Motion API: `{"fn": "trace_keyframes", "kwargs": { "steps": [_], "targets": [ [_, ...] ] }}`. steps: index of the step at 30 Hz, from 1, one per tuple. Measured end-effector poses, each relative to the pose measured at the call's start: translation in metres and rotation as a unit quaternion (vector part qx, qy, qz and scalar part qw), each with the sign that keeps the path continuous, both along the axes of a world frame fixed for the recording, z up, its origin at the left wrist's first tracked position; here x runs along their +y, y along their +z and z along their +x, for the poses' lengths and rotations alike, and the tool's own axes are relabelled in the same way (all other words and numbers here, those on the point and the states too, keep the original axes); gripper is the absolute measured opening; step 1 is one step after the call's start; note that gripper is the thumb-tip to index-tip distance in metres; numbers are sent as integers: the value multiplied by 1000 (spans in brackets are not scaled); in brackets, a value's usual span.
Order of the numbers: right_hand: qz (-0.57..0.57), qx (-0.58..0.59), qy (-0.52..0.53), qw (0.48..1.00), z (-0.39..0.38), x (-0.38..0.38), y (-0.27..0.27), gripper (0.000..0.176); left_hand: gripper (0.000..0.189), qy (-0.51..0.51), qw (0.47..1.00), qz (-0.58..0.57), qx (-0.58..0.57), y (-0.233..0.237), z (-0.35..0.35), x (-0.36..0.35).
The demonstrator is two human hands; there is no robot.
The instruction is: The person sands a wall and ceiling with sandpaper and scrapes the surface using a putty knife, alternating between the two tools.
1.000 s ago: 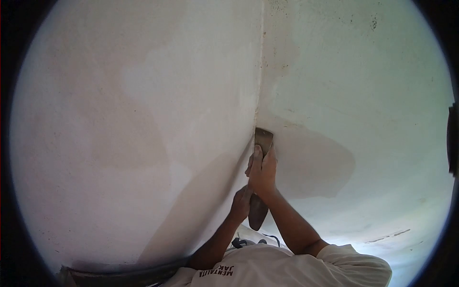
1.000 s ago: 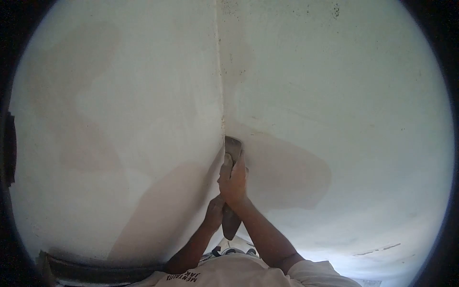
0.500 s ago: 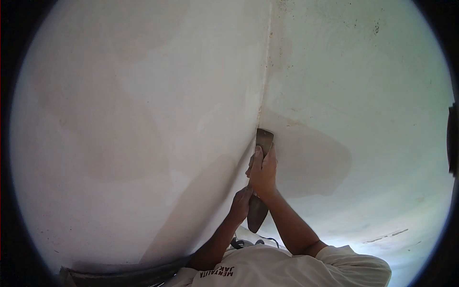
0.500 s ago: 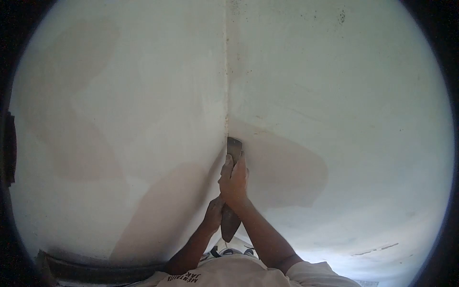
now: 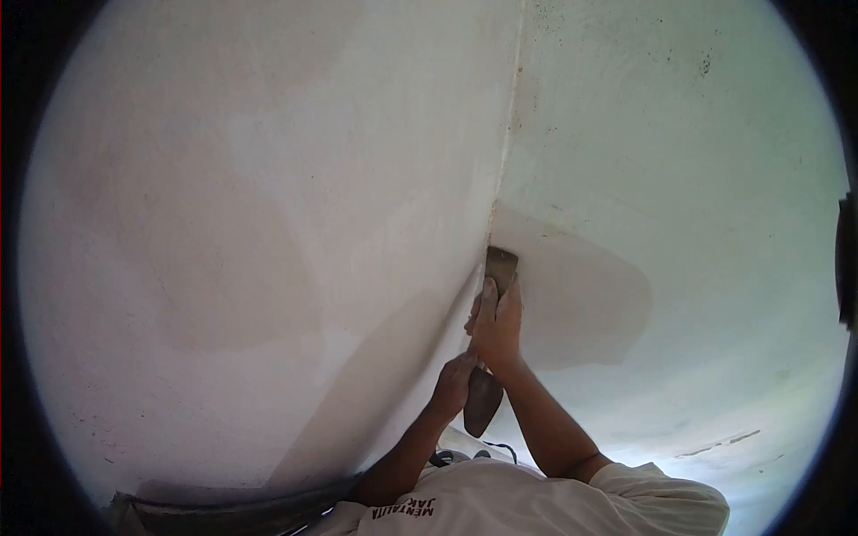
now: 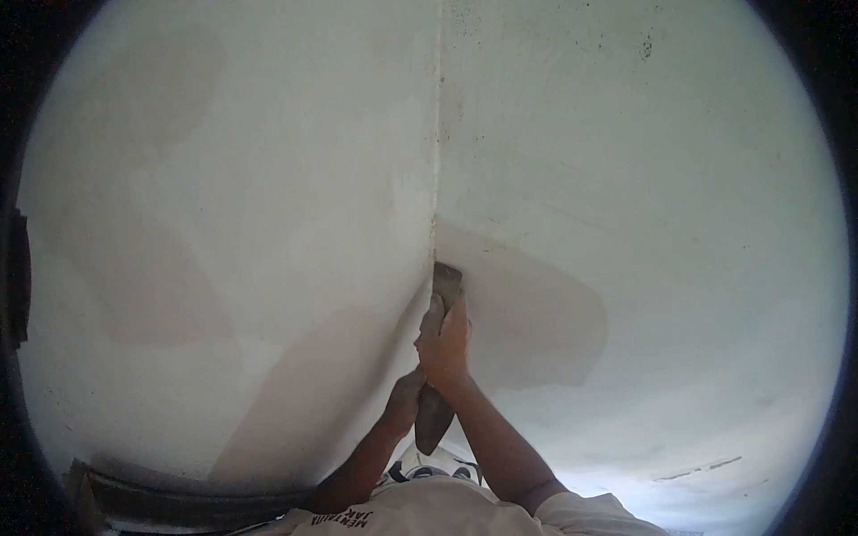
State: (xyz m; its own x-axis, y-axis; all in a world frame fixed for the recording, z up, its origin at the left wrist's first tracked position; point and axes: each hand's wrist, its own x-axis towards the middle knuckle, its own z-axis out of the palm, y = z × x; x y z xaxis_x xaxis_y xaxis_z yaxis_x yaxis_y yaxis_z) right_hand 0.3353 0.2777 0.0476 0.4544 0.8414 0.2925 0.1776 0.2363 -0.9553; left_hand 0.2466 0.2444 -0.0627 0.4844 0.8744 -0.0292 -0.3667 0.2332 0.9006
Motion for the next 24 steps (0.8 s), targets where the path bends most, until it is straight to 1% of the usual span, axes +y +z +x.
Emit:
{"fn": "trace_keyframes", "kwargs": {
  "steps": [2, 5, 6, 8, 11, 14, 17, 20, 24],
  "targets": [
    [27, -8, 0, 1000, -2, 9, 6, 13, 47, -3, 1000, 0, -3, 15, -5, 9],
    [19, 17, -12, 1000, -5, 3, 11, 21, 47, -31, 999, 8, 42, -7, -5, 14],
    [13, 18, -9, 1000, -4, 1, 9, 21, 47, -18, 999, 11, 36, -12, -3, 10],
    [3, 17, -6, 1000, -1, -2, 4, 21, 46, 6, 1000, 17, 22, -1, 1, 0],
    [16, -1, -15, 1000, -6, 5, 18, 21, 50, -39, 999, -2, 26, 7, -9, 15],
    [-5, 15, -3, 1000, -4, 0, 11, 11, 50, -16, 999, 31, 23, -8, -3, 8],
    [-16, 8, -4, 1000, -4, -6, 2, 11, 44, 28, 999, -20, -23, -1, 0, -6],
    [16, -11, -33, 999, -9, 8, 5, 12, 43, -22, 1000, -12, -19, 8, -14, 13],
    [-2, 11, -10, 1000, -8, 1, 7, 12, 48, -38, 999, -5, 23, -7, -13, 9]
  ]
}}
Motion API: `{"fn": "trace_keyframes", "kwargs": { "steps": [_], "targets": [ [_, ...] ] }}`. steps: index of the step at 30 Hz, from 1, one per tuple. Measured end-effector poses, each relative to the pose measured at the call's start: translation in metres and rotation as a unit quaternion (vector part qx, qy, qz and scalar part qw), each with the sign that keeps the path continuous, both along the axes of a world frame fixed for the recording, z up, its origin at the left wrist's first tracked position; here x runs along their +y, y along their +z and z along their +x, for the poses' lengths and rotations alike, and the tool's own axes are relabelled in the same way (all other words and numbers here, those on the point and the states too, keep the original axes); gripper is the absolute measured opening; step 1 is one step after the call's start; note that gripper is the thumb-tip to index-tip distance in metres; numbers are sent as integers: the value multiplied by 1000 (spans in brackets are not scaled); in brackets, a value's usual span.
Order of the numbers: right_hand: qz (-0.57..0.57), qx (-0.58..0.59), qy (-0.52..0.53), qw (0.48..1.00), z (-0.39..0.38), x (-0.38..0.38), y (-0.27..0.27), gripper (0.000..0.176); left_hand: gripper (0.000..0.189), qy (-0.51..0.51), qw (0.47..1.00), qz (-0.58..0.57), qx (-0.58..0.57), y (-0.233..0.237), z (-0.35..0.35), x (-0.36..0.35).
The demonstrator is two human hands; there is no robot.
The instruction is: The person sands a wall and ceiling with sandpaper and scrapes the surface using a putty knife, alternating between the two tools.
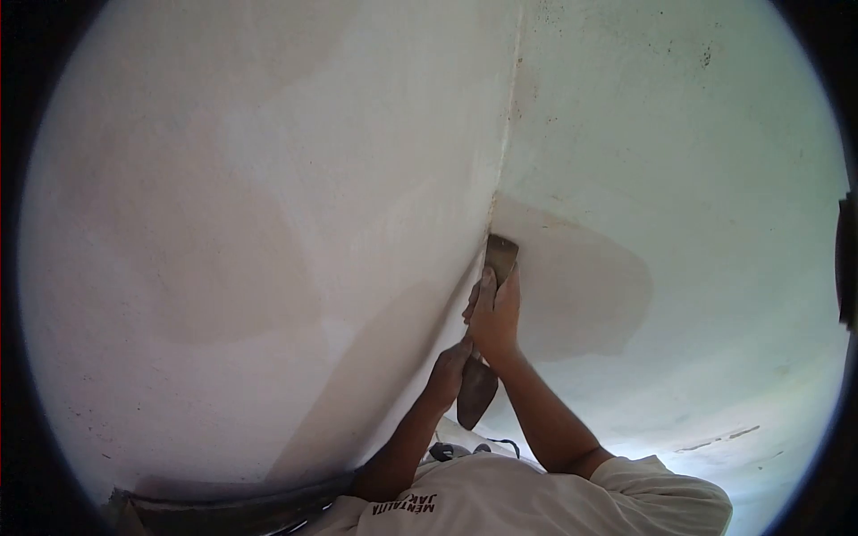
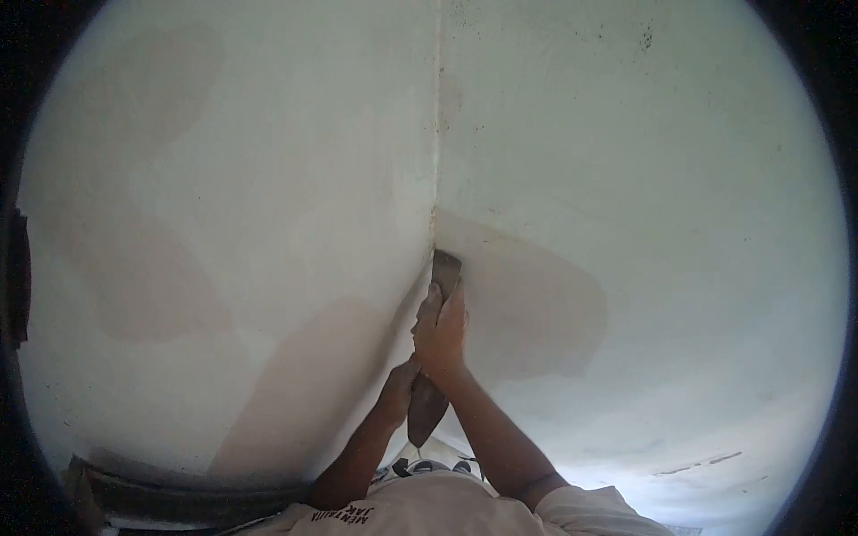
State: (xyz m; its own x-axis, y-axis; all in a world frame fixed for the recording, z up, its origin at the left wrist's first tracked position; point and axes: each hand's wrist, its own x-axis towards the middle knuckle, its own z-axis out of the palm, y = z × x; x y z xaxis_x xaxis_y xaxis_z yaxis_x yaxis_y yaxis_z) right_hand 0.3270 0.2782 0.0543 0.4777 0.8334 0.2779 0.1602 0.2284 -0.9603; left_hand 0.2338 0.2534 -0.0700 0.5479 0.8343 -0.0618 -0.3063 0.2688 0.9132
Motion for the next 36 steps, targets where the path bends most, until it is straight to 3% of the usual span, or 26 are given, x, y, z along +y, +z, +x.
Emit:
{"fn": "trace_keyframes", "kwargs": {
  "steps": [3, 10, 16, 19, 24, 26, 30, 32, 36],
  "targets": [
    [-4, -3, -4, 1000, 0, 3, -9, 13, 45, 39, 999, -17, -20, -4, -1, 3],
    [23, 100, 49, 993, -5, 5, -16, 19, 49, -31, 984, -175, -29, 8, -19, 7],
    [1, 130, 55, 990, -6, 10, -7, 22, 51, -21, 984, -164, -62, -7, -12, 11],
    [2, 121, 55, 991, -3, 12, -11, 23, 54, 16, 993, -92, -71, 0, -7, 6],
    [-16, 163, 73, 984, 2, 8, -9, 21, 51, 38, 996, -78, 8, -3, -4, 3],
    [3, 166, 77, 983, 1, 14, -6, 14, 48, 10, 996, -71, 43, 27, -15, 6],
    [-37, 169, 64, 983, 3, 8, -5, 17, 46, 28, 997, -65, 7, -15, -1, 7],
    [-42, 165, 61, 984, 4, 6, -14, 24, 48, 9, 997, -80, -7, -3, -4, -1],
    [-23, 146, 45, 988, -4, 13, -3, 22, 49, 24, 997, -75, -2, 23, -12, 4]
  ]
}}
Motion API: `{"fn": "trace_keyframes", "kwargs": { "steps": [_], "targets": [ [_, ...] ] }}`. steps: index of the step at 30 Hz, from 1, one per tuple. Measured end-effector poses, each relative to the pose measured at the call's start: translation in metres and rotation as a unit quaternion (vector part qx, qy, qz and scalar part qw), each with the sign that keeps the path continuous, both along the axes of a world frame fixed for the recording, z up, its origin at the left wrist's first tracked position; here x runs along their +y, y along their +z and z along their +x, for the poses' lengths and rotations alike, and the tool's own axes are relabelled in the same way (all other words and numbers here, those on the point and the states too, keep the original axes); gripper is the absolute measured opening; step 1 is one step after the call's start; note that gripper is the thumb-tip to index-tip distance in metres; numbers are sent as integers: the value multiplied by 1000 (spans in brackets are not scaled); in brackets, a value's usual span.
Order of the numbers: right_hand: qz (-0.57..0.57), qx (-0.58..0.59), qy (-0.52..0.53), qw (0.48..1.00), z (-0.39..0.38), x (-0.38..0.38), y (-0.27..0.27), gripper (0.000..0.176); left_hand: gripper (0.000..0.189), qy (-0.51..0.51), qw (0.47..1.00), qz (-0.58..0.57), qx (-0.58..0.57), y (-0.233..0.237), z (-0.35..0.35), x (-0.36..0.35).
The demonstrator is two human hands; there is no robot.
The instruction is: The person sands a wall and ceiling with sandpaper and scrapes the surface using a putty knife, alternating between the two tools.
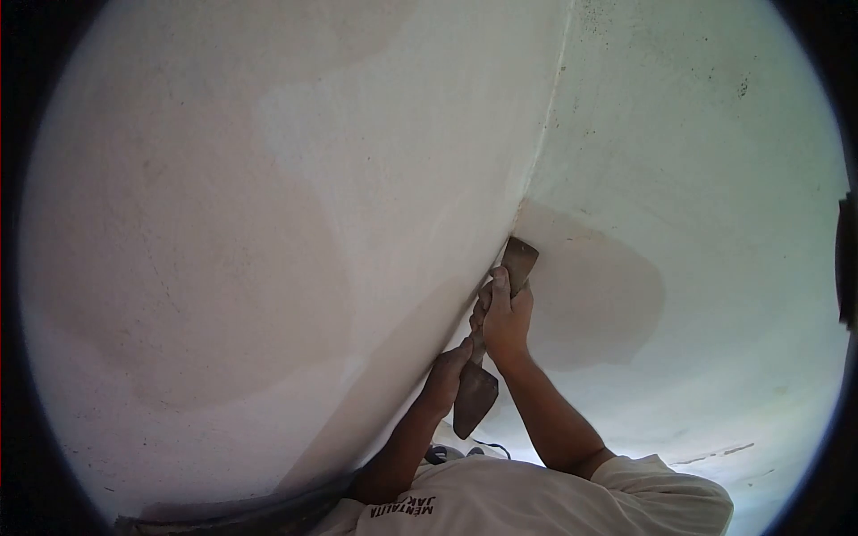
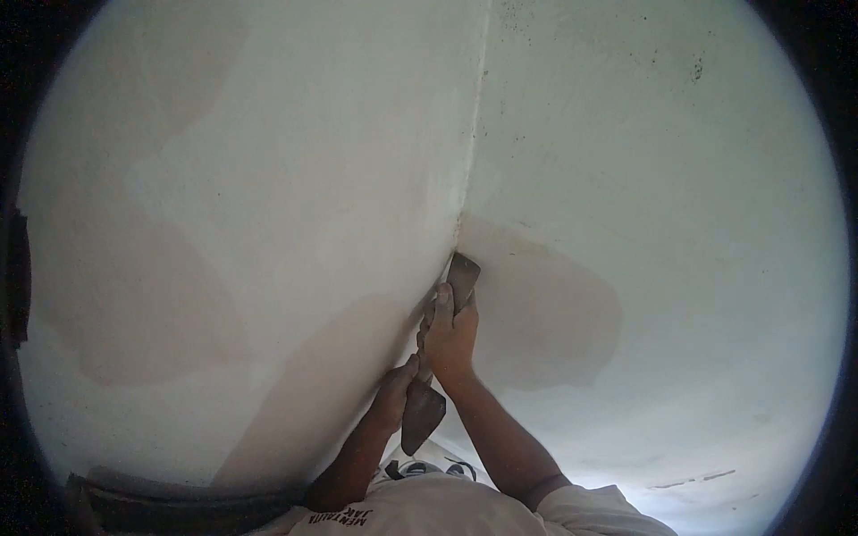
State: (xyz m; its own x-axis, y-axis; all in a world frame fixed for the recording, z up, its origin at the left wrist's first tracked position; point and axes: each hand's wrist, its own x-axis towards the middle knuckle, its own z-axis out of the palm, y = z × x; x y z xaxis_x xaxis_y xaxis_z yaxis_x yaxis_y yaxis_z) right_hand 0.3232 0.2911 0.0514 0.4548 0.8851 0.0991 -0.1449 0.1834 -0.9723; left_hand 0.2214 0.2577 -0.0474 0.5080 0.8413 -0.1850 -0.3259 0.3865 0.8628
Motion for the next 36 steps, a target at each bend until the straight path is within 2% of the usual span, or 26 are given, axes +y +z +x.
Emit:
{"fn": "trace_keyframes", "kwargs": {
  "steps": [3, 9, 12, 13, 17, 20, 21, 23, 25, 28, 29, 32, 33, 35, 36],
  "targets": [
    [-2, 5, 8, 1000, 3, -3, -2, 21, 50, -4, 1000, 16, 12, -24, 6, -1],
    [-4, 14, 17, 1000, 1, -1, -1, 18, 51, -10, 999, -41, -34, -7, -2, 0],
    [-11, 32, 20, 999, 7, -3, -4, 18, 51, -5, 998, 33, 58, -32, 10, -4],
    [-18, 31, 19, 999, 8, -4, -2, 18, 50, 28, 997, 65, 30, -26, 15, -8],
    [16, 10, 21, 1000, -1, -1, 13, 19, 48, 7, 1000, 5, -2, 11, -5, -3],
    [25, 6, 24, 999, 7, -10, 8, 23, 45, 30, 997, 57, 37, 4, 3, -9],
    [35, 12, 34, 999, 12, -18, 6, 25, 41, 16, 999, 36, 15, 0, 7, -14],
    [53, 22, 51, 997, 26, -40, -2, 30, 37, -70, 991, 113, 31, -11, 7, -20],
    [17, -7, 124, 992, 44, -55, -11, 33, 31, -150, 976, 146, 59, -15, 9, -22],
    [-19, -98, 213, 972, 65, -65, -20, 41, 30, -196, 953, 205, 110, 3, 14, -26],
    [-26, -136, 237, 962, 69, -67, -20, 45, 30, -168, 956, 215, 106, 10, 15, -29],
    [126, -135, 233, 955, 70, -83, -10, 62, 29, -68, 956, 268, 100, 28, 16, -36],
    [146, -145, 278, 938, 84, -88, -19, 78, 28, -22, 949, 297, 102, 32, 13, -40],
    [146, -146, 323, 924, 93, -108, -34, 82, 23, 61, 930, 348, 105, 44, 4, -46],
    [144, -148, 347, 915, 94, -118, -41, 84, 24, 115, 913, 386, 66, 45, 5, -47]
  ]
}}
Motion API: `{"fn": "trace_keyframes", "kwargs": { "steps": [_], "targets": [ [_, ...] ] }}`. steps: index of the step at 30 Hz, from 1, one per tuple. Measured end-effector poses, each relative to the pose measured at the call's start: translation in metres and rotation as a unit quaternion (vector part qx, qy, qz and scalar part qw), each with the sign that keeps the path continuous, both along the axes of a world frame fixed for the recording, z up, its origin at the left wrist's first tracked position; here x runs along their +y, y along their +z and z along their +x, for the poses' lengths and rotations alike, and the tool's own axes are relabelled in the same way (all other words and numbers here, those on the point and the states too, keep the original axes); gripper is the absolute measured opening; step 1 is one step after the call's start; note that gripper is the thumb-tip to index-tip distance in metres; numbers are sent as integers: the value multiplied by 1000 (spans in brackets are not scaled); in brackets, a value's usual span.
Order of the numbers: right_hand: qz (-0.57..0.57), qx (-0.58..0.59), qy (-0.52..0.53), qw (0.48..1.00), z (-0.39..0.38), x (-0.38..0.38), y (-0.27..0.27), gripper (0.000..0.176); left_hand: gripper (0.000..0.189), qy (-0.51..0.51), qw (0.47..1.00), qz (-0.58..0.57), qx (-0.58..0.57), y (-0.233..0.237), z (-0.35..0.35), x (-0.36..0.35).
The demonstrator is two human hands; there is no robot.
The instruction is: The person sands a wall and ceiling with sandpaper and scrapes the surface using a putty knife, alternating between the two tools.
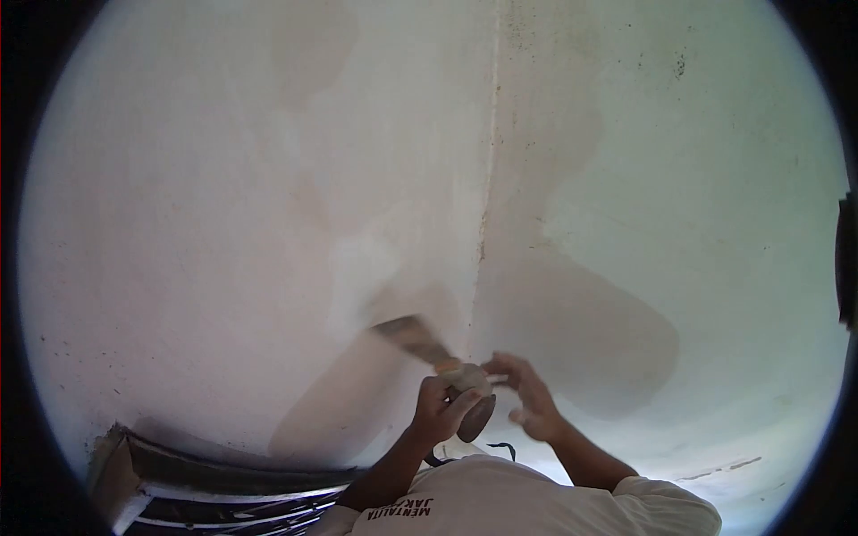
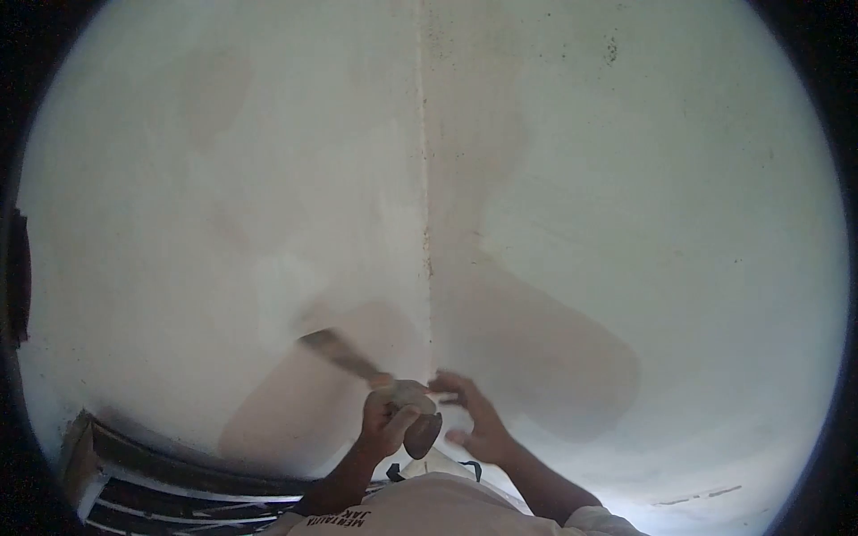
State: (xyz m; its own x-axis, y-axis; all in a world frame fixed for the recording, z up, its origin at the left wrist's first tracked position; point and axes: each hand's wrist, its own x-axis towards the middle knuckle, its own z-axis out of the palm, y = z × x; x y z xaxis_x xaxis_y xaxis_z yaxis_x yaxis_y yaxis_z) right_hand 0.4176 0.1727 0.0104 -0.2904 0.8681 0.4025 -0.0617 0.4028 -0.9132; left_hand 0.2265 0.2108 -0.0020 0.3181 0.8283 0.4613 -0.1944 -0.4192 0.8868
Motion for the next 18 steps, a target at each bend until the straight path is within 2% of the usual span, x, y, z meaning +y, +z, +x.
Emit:
{"fn": "trace_keyframes", "kwargs": {
  "steps": [2, 3, 6, 7, 10, 13, 15, 16, 18],
  "targets": [
    [-48, -49, 46, 997, -3, -20, -11, 89, 25, 65, 988, 99, -101, 0, 3, -5],
    [-76, -44, 30, 996, -11, -28, -8, 80, 30, 79, 977, 12, -198, 5, 10, -18],
    [-137, 28, 40, 989, -24, -32, -17, 62, 36, 79, 976, 34, -200, 18, 10, -26],
    [-99, 47, 35, 993, -27, -31, -19, 43, 35, 78, 980, 57, -172, 15, 7, -27],
    [-22, 4, -2, 1000, -26, -25, -7, 32, 27, 85, 981, 88, -151, 15, 3, -30],
    [34, -5, -10, 999, -25, -24, 8, 24, 33, 176, 964, 77, -183, 26, -5, -31],
    [94, 19, 30, 995, -23, -19, 9, 22, 48, 253, 946, 63, -191, 48, -9, -33],
    [126, 30, 50, 990, -23, -16, 10, 21, 47, 279, 937, 97, -185, 59, -15, -33],
    [161, 29, 27, 986, -21, -13, 25, 18, 46, 330, 914, 162, -174, 73, -33, -31]
  ]
}}
